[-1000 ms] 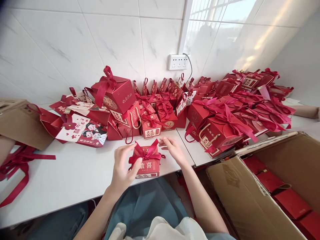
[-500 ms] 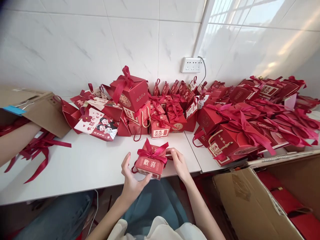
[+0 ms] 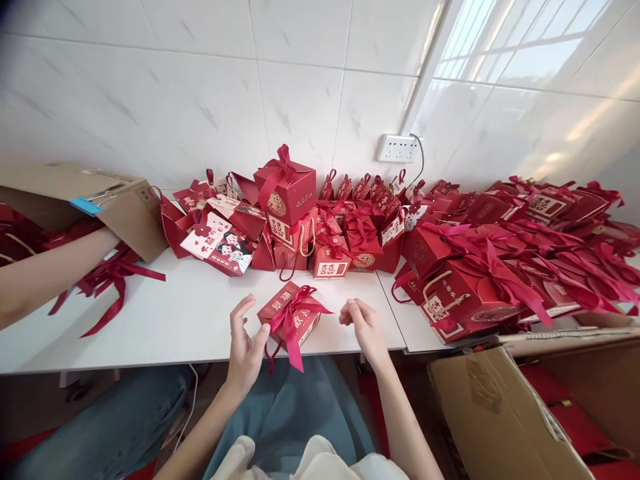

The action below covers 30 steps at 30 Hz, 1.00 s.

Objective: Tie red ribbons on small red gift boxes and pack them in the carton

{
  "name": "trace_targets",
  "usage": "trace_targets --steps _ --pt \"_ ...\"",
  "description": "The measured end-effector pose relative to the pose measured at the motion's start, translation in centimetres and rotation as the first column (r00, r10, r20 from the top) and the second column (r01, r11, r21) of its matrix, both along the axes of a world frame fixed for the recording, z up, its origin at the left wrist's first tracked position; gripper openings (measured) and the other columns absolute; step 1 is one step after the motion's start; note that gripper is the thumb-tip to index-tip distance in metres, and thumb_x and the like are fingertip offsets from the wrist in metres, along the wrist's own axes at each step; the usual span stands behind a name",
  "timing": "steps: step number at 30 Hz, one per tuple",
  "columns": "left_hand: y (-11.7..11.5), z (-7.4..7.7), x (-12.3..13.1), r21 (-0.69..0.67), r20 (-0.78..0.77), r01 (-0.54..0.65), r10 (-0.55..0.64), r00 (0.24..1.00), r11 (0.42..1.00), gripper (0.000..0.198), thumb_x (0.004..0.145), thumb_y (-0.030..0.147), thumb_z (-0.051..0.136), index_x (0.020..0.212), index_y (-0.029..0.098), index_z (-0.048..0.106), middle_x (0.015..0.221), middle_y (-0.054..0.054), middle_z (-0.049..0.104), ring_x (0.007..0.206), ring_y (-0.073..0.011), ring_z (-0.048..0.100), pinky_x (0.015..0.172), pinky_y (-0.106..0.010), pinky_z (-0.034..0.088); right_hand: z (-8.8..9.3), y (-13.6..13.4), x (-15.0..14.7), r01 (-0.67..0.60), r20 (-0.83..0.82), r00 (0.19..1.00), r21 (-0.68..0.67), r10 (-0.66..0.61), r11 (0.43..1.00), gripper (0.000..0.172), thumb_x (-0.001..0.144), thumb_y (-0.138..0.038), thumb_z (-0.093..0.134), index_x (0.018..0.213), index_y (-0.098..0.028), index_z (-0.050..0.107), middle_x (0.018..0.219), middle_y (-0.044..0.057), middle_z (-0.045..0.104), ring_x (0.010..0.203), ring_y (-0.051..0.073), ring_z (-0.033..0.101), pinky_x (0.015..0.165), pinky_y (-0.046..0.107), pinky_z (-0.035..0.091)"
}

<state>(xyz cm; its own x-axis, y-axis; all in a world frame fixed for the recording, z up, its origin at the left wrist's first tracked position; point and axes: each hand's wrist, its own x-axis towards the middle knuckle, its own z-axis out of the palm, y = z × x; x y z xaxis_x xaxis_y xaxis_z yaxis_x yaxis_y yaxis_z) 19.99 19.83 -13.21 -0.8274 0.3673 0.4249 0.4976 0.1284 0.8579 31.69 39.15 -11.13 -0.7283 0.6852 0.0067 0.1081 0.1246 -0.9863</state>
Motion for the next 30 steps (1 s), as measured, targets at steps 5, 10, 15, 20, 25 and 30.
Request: trace_targets --steps 5,10,15,20,25,30 --pt "0.7 2.4 -0.4 -0.01 0.01 0.127 -0.127 0.992 0.992 0.022 0.09 0.033 0.046 0.106 0.021 0.056 0.12 -0.01 0.055 0.118 -0.0233 0.05 0.099 -0.042 0.041 0.7 -1.1 -2.2 -0.168 0.086 0.982 -0.001 0.168 0.986 0.053 0.081 -0.067 0.044 0.061 -0.019 0.054 0.058 0.003 0.057 0.058 0.017 0.051 0.061 0.031 0.041" --pt "1.8 4.2 -2.1 -0.222 -0.012 0.33 -0.341 0.94 0.918 0.018 0.088 0.025 0.049 0.098 0.023 0.063 0.116 -0.007 0.058 0.115 -0.0223 0.052 0.101 -0.044 0.038 1.0 -2.0 -1.8 -0.208 0.072 0.975 -0.014 0.209 0.978 0.049 0.075 -0.067 0.053 0.061 -0.02 0.05 0.061 0.002 0.058 0.065 0.018 0.055 0.068 0.031 0.044" --pt "3.0 4.8 -5.4 -0.283 -0.006 0.543 -0.567 0.824 0.791 0.016 0.083 0.023 0.053 0.093 0.023 0.066 0.117 -0.008 0.059 0.112 -0.0218 0.055 0.101 -0.042 0.04 0.7 -3.4 -0.2 -0.256 0.087 0.963 -0.007 0.255 0.967 0.038 0.08 -0.057 0.054 0.071 -0.02 0.056 0.073 0.005 0.063 0.075 0.02 0.059 0.073 0.031 0.045" --pt "3.1 5.4 -6.9 -0.264 -0.016 0.597 -0.623 0.782 0.757 0.021 0.081 0.029 0.057 0.099 0.023 0.065 0.122 -0.008 0.057 0.116 -0.0227 0.052 0.101 -0.039 0.041 1.0 -2.5 1.6 -0.405 0.234 0.895 0.075 0.379 0.911 0.031 0.085 -0.049 0.05 0.073 -0.021 0.058 0.073 0.003 0.064 0.073 0.02 0.059 0.069 0.031 0.045" --pt "1.1 5.0 -5.0 -0.179 0.159 0.238 -0.21 0.965 0.955 0.024 0.084 0.042 0.047 0.082 0.02 0.057 0.081 -0.002 0.061 0.078 -0.0173 0.059 0.071 -0.028 0.047 2.6 0.8 1.4 -0.182 0.232 0.963 0.187 0.137 0.965 0.048 0.086 -0.06 0.038 0.064 -0.021 0.053 0.059 0.002 0.054 0.06 0.018 0.052 0.06 0.03 0.041" --pt "0.9 4.1 -3.0 -0.228 0.393 0.255 -0.151 0.907 0.939 0.04 0.082 0.051 0.045 0.059 0.02 0.038 0.055 0.004 0.041 0.054 -0.012 0.042 0.053 -0.023 0.033 3.5 0.7 -3.3 -0.197 0.296 0.947 0.234 0.124 0.952 0.052 0.085 -0.064 0.035 0.057 -0.021 0.043 0.055 0.0 0.045 0.055 0.016 0.042 0.055 0.029 0.031"
